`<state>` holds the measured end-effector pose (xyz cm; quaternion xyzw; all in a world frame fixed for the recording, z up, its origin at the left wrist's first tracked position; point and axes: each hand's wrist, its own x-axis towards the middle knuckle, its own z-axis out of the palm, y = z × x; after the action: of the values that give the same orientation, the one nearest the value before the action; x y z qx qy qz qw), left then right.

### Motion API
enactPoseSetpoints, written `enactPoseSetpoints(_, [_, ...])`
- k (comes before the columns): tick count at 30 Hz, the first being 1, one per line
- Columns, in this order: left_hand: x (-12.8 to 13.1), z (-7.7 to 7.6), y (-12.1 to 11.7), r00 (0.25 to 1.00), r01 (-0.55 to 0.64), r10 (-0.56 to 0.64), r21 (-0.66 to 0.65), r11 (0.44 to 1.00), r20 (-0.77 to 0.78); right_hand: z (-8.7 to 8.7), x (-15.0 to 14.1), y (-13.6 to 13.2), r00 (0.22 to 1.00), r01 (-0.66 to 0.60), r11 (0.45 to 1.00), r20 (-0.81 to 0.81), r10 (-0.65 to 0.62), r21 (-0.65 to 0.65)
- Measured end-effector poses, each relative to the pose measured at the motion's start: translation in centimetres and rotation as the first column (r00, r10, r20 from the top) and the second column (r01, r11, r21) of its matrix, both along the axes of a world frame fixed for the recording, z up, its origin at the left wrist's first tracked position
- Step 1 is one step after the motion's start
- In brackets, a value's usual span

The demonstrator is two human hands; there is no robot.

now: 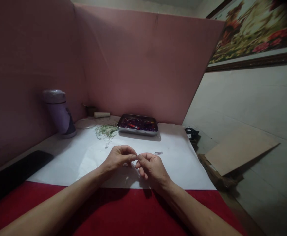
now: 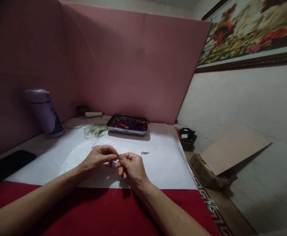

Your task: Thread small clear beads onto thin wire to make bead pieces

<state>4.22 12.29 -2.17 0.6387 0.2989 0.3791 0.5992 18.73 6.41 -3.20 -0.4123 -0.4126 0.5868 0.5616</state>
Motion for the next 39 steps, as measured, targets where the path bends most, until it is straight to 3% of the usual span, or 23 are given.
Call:
enactPoseSetpoints(10, [0.05,0.16,-0.02,0.999,0.002,0.002,-0.132,0.991,0.032,-0.26,-0.12,0.15,0.997,0.003,0.999,-0.073,-0.001,0.036])
enactPoseSetpoints(39, [-0.09,-0.23,0.36,0.984,-0.012,0.054,-0.239,0.971,0.172,-0.04,0.07,0.10,0.998,0.026,0.992,-0.059,-0.019,0.120])
